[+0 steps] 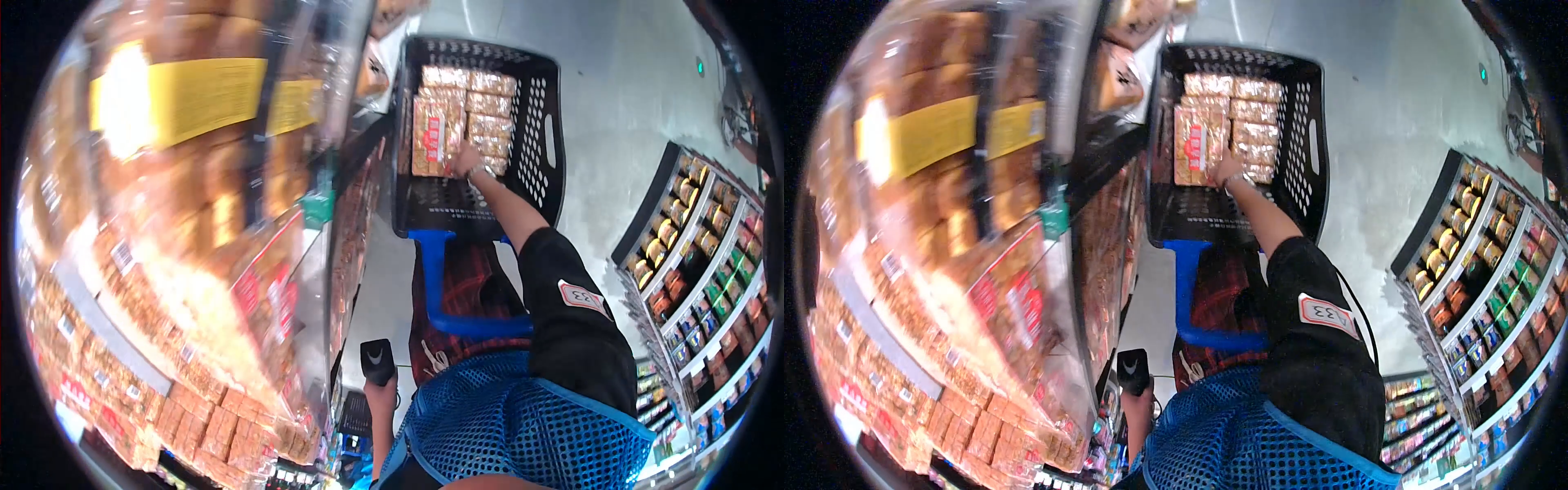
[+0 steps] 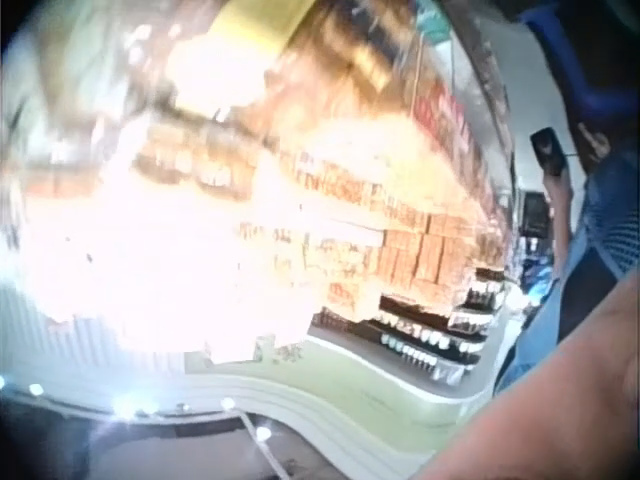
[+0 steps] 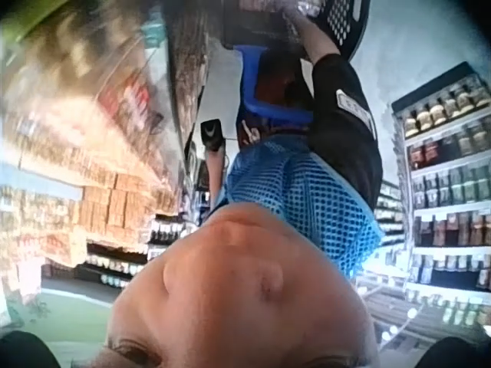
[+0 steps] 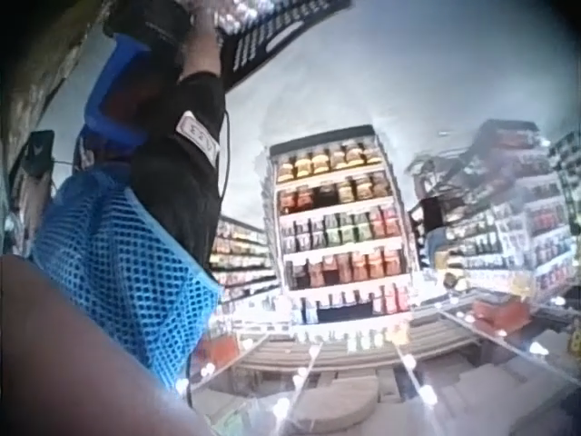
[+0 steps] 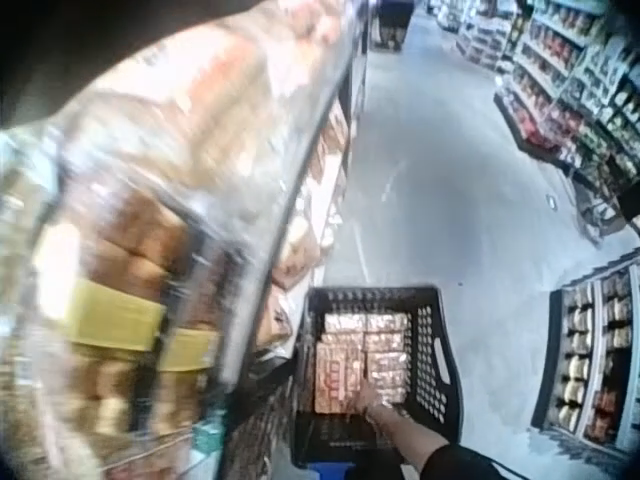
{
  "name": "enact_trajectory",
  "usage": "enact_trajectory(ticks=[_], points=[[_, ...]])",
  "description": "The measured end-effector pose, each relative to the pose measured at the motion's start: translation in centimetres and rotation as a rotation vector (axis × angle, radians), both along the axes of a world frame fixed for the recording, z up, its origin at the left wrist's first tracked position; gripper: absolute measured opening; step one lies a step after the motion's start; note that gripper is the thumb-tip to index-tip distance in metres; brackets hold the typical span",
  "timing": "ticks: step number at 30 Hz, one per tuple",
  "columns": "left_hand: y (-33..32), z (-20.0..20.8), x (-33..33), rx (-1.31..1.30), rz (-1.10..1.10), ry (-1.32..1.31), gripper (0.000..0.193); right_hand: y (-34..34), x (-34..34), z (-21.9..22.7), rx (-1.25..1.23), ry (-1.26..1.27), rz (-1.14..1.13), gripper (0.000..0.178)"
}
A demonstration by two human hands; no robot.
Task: Picking packaged food from a shelf, scanning them with a handheld scanner, and placing them into a shopping basket.
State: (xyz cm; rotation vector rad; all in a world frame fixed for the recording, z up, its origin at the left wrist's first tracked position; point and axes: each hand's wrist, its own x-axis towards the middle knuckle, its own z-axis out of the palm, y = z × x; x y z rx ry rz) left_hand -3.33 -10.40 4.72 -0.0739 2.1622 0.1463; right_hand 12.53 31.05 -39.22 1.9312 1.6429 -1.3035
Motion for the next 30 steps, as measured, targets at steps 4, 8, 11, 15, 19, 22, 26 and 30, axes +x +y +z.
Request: enact_trajectory(ticks=[4, 8, 11, 15, 19, 22, 26, 30], points=[[3.6, 1.7, -0.7, 0.178, 0.003, 0.077, 0.034, -0.7, 1.7, 5.7, 0.078, 0.134, 0.200, 0.056], [1.8, 1.8, -1.1, 0.362, -0.167, 0.162, 0.044, -2.9, 3.6, 13.5, 0.008, 0.324, 0.523, 0.040], [4.9, 3.3, -2.1, 0.617, -0.251, 0.074, 0.053, -1.2, 12.7, 13.7, 0.382, 0.541, 0.433, 0.041], [1.8, 5.5, -3.2, 0.679, -0.201, 0.157, 0.058, -6.9, 3.9, 24.8, 0.052, 0.485, 0.277, 0.035], [-0.7, 4.1, -5.1, 0.863, -0.243, 0.319, 0.060, -6.7, 2.4, 28.0, 0.131, 0.422, 0.495, 0.052], [-1.0, 6.8, -5.9, 0.783, -0.248, 0.287, 0.059, -6.0, 2.3, 29.2, 0.138, 0.275, 0.507, 0.048], [-1.6, 6.7, -6.0, 0.706, -0.236, 0.205, 0.053, -6.7, 5.1, 29.9, 0.096, 0.113, 0.302, 0.039], [-0.9, 6.6, -5.6, 0.697, -0.246, 0.238, 0.052, -7.0, 8.2, 28.3, -0.002, 0.005, 0.332, 0.036]])
